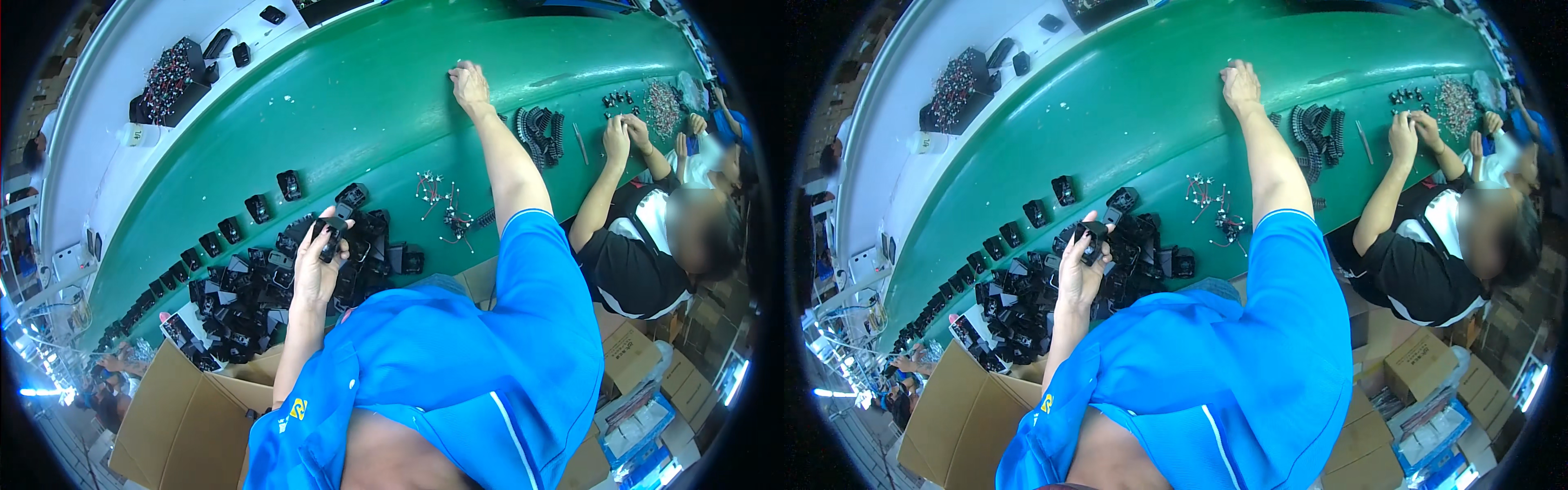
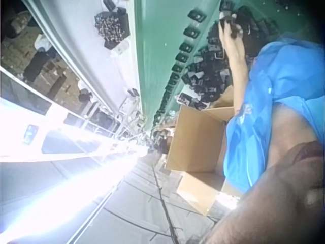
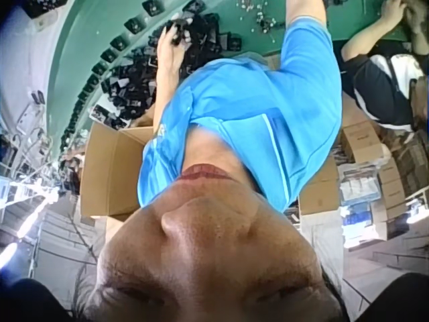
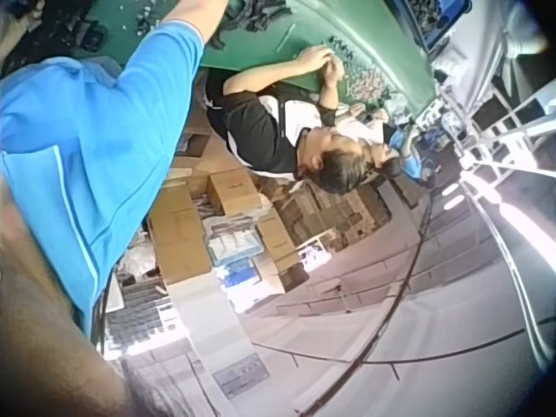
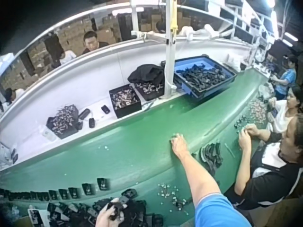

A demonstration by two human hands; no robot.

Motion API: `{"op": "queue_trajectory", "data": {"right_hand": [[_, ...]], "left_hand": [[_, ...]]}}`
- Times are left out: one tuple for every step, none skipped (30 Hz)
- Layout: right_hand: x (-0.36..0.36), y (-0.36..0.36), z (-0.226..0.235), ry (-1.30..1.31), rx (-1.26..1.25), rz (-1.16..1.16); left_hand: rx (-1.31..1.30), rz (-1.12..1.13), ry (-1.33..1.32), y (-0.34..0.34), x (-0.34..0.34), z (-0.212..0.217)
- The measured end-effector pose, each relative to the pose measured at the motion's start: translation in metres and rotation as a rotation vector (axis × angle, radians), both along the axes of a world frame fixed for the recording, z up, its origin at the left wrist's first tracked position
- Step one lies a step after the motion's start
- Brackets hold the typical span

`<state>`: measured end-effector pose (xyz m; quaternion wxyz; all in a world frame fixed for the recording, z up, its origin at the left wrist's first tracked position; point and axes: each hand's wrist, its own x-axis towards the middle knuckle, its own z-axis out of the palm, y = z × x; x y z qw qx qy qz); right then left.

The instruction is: The recorder takes small electronic components out of a cardboard box, inspects them, and organizes them on a green assembly line workbench.

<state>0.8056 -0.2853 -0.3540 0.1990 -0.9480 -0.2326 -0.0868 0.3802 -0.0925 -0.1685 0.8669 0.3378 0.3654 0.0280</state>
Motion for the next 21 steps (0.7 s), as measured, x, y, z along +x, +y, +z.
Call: {"op": "queue_trajectory", "data": {"right_hand": [[0.002,-0.007,-0.002,0.078,0.035,0.032],[0.005,-0.013,-0.005,0.156,0.070,0.064],[0.003,-0.012,-0.002,0.155,0.073,0.068],[0.001,-0.011,0.000,0.181,0.074,0.049],[-0.002,-0.010,0.002,0.208,0.074,0.030],[-0.005,-0.009,0.004,0.236,0.074,0.011],[-0.007,-0.007,0.006,0.265,0.074,-0.007],[-0.011,-0.007,0.005,0.266,0.073,0.000],[-0.014,-0.008,0.001,0.195,0.098,-0.004],[-0.018,-0.008,-0.004,0.125,0.124,-0.006],[-0.021,-0.007,-0.008,0.056,0.149,-0.007],[-0.023,-0.007,-0.011,-0.013,0.175,-0.007],[-0.024,-0.006,-0.013,-0.003,0.175,0.000],[-0.024,-0.008,-0.015,0.007,0.174,0.007],[-0.020,-0.011,-0.016,0.016,0.173,0.039],[-0.018,-0.016,-0.013,0.090,0.168,0.022],[-0.017,-0.015,-0.012,0.164,0.158,0.002],[-0.025,-0.002,-0.001,0.136,0.240,0.014],[-0.038,0.011,0.018,0.114,0.323,0.030],[-0.057,0.023,0.042,0.131,0.317,0.055],[-0.084,0.038,0.066,0.206,0.566,0.208]], "left_hand": [[-0.002,-0.009,-0.016,-0.001,0.003,0.002],[-0.004,-0.019,-0.032,-0.003,0.004,0.004],[0.000,-0.015,-0.034,-0.005,0.003,0.004],[0.011,-0.005,-0.034,-0.008,0.002,0.005],[0.023,0.005,-0.033,-0.011,0.002,0.005],[0.034,0.016,-0.032,-0.013,0.001,0.005],[0.045,0.028,-0.029,-0.014,0.000,0.005],[0.045,0.034,-0.028,-0.015,-0.002,0.005],[-0.015,0.043,-0.039,-0.015,-0.004,0.003],[-0.075,0.053,-0.049,-0.015,-0.006,0.002],[-0.135,0.064,-0.060,-0.014,-0.007,0.000],[-0.195,0.077,-0.071,-0.014,-0.008,-0.001],[-0.196,0.104,-0.066,-0.016,-0.010,0.000],[-0.287,0.118,-0.111,-0.018,-0.008,0.002],[-0.375,0.138,-0.161,-0.018,-0.002,0.005],[-0.461,0.157,-0.210,-0.018,0.001,0.008],[-0.548,0.174,-0.261,-0.018,0.005,0.009],[-0.568,0.187,-0.306,-0.017,0.006,0.007],[-0.586,0.204,-0.350,-0.017,0.005,0.006],[-0.585,0.235,-0.346,-0.018,0.006,0.010],[-0.529,0.256,-0.324,-0.020,0.007,0.016]]}}
